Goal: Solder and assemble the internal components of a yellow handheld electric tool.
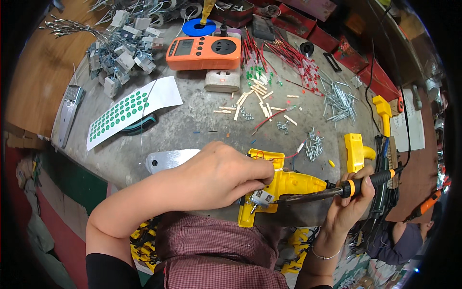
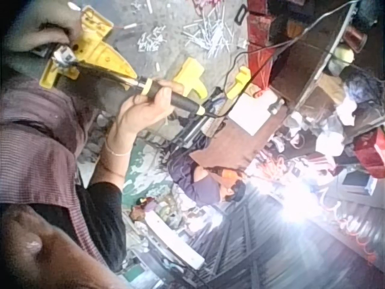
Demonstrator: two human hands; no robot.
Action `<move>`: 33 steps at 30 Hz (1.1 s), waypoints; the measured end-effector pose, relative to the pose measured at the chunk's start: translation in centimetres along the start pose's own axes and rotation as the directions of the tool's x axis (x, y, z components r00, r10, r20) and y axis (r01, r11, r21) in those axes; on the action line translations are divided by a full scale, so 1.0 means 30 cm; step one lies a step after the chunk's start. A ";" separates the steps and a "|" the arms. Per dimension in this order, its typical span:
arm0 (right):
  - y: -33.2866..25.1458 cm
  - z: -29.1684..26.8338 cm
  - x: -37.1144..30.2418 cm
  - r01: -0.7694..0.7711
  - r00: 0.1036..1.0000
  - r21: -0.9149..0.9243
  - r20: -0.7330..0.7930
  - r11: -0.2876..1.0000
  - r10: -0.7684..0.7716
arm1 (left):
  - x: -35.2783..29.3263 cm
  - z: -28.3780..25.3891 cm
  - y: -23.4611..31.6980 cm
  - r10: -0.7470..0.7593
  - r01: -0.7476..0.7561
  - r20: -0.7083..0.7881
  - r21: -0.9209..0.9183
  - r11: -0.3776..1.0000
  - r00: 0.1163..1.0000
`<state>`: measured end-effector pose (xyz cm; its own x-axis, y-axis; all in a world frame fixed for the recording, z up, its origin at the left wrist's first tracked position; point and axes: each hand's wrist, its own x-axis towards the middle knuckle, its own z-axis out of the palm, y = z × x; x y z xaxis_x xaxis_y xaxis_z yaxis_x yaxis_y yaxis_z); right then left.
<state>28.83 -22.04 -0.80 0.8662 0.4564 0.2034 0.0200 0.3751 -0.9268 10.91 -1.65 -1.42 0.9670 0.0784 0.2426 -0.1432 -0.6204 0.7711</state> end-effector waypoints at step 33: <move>0.003 -0.033 -0.004 -0.022 0.999 -0.021 0.032 1.000 0.022 | -0.155 -0.033 0.085 0.046 0.020 -0.312 0.206 0.978 0.949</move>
<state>29.23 -22.86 -1.22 0.8499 0.4904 0.1928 0.0118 0.3480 -0.9374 5.83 -2.83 0.00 0.8453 0.2892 0.4492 -0.0769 -0.7662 0.6379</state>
